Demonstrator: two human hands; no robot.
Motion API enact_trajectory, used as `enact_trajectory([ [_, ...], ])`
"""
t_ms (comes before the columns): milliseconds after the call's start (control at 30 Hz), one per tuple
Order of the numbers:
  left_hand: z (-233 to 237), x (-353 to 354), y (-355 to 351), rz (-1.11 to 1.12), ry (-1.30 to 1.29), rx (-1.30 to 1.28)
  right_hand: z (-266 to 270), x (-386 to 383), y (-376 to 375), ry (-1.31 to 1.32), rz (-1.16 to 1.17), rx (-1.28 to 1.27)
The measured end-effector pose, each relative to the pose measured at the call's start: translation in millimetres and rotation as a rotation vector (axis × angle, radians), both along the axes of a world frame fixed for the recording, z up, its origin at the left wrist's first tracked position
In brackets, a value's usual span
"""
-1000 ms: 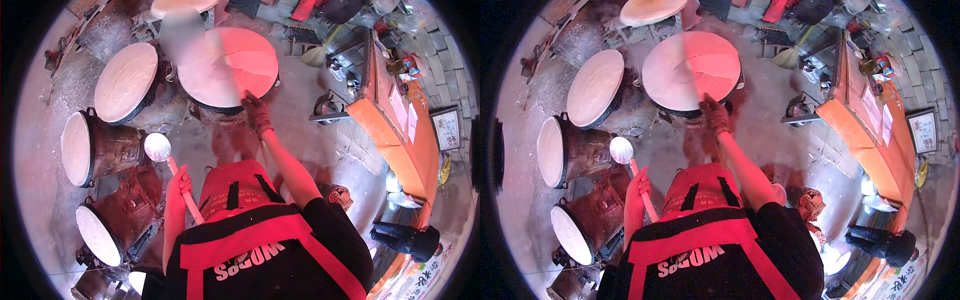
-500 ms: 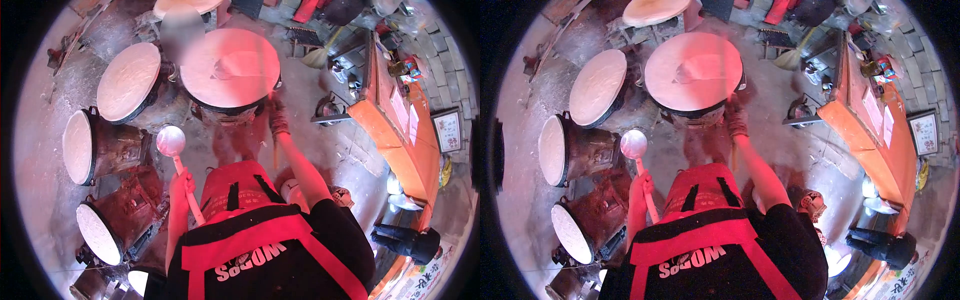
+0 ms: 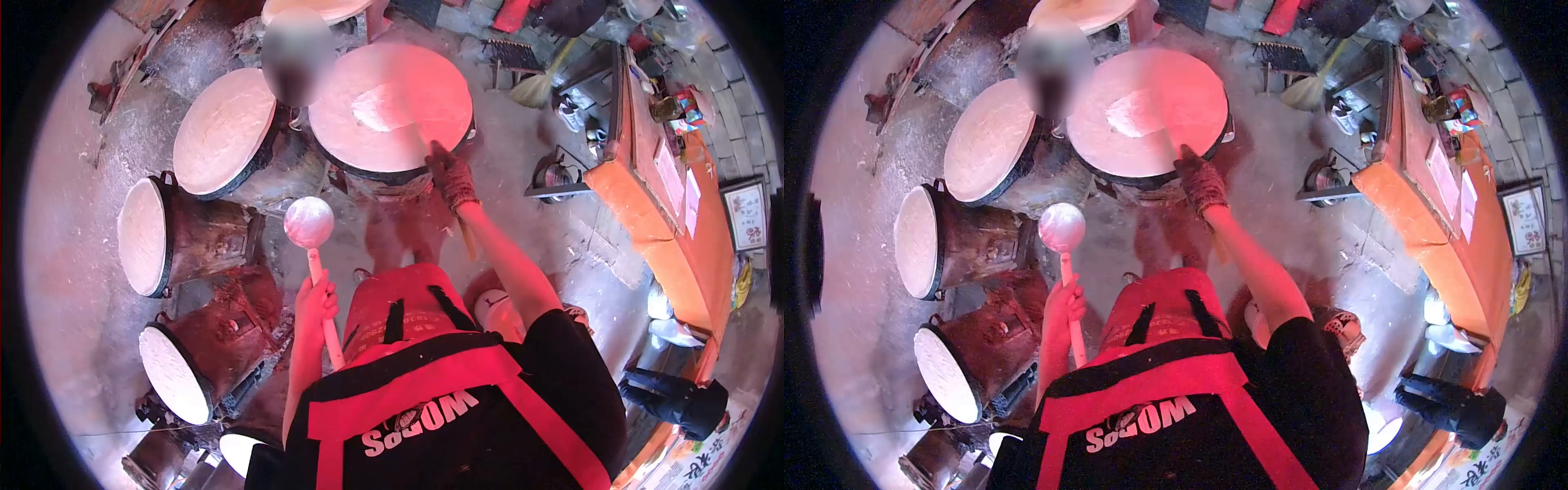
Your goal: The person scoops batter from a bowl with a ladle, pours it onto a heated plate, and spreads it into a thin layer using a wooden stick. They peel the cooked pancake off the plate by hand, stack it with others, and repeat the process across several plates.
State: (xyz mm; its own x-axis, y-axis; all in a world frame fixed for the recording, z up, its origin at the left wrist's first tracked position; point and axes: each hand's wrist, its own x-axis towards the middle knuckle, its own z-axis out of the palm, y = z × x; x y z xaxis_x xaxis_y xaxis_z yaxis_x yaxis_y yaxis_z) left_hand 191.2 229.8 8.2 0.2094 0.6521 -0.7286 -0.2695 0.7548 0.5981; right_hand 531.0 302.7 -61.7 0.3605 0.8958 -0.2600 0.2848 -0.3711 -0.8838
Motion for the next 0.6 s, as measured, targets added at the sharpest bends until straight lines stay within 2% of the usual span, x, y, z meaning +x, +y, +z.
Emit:
enact_trajectory([
  [67, 1, 5, 11, -0.049, 0.039, 0.023, -9, -15, -20, -0.423, 0.110, 0.461],
  [133, 1, 8, 32, -0.112, 0.077, 0.082, -7, -32, -49, -0.505, 0.159, 0.470],
  [200, -2, 11, 61, -0.186, 0.113, 0.173, 20, -39, -84, -0.225, 0.151, 0.036],
  [300, -14, 26, 119, -0.289, 0.160, 0.313, -4, -33, -113, -0.237, -0.049, -0.069],
  [400, -40, 52, 171, -0.363, 0.151, 0.463, -15, -54, -107, -0.066, -0.453, 0.060],
  [467, -61, 77, 187, -0.337, 0.164, 0.447, -40, -80, -97, 0.004, -0.403, 0.202],
  [533, -63, 101, 182, -0.274, 0.177, 0.386, -87, -109, -89, 0.041, -0.290, 0.288],
  [600, -54, 120, 168, -0.175, 0.192, 0.272, -101, -128, -88, 0.302, -0.200, 0.216],
])
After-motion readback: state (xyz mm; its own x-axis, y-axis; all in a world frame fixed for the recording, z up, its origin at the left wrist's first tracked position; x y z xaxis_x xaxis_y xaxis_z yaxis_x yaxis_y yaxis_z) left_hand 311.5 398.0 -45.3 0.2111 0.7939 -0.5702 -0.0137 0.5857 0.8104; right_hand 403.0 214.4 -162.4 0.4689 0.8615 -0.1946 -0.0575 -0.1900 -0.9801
